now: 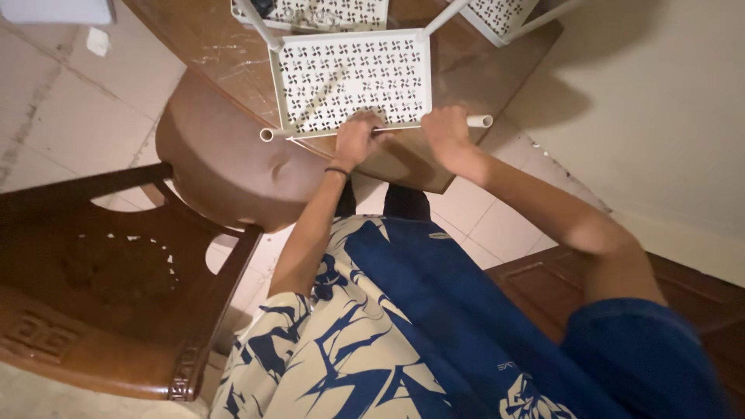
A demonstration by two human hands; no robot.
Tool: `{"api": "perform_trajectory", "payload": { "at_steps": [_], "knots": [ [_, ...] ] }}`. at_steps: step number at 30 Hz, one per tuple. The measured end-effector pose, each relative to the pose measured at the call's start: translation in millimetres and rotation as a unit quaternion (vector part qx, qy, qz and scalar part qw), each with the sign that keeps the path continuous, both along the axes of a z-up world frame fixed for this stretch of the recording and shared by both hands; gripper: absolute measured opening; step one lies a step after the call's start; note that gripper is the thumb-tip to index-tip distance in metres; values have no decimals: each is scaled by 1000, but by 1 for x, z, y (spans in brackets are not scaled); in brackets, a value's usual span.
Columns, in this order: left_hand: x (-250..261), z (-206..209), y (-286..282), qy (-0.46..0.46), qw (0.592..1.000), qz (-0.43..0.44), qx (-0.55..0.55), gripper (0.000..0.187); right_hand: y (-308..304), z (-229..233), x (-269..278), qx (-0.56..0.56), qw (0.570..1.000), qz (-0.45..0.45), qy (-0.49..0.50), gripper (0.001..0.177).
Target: The person assembles a white plastic shelving unit by inserting cylindrical poles into the corner holes of perforated trays. They repeatedly pick up trays and poles, align them, and push the poles into place on a wooden table.
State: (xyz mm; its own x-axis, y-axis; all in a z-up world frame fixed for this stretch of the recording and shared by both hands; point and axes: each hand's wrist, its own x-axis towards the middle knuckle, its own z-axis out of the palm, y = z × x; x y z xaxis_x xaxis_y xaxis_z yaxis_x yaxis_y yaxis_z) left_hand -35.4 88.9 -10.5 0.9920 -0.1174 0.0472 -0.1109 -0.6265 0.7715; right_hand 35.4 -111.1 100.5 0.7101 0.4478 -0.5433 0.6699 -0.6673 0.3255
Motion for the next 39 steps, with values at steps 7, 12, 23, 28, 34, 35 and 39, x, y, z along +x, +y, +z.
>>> {"api": "perform_trajectory", "payload": {
  "at_steps": [7, 12, 23, 28, 34, 35, 39],
  "knots": [
    [2, -21, -5, -13, 999, 32, 7, 25, -8, 44, -30, -25, 992, 112, -49, 12],
    [4, -26, -7, -77, 996, 38, 28, 23, -12, 43, -27, -12, 974, 197, -110, 16],
    [16, 10, 2, 9, 1000, -22, -18, 24, -18, -10, -7, -17, 991, 130, -29, 20],
    [10, 0, 1, 34, 999, -15, -37, 30, -19, -21, -9, 9, 999, 38, 1, 26],
    [14, -5, 3, 37, 999, -30, 0, 35, -1, -33, 8, 42, 997, -71, 5, 14],
    [17, -6, 5, 23, 999, -22, -12, 34, 4, -34, 14, 37, 996, -80, 12, 14],
    [9, -11, 1, 19, 999, -17, -26, 28, 7, -42, 6, -2, 998, -58, -34, 12]
  ]
}}
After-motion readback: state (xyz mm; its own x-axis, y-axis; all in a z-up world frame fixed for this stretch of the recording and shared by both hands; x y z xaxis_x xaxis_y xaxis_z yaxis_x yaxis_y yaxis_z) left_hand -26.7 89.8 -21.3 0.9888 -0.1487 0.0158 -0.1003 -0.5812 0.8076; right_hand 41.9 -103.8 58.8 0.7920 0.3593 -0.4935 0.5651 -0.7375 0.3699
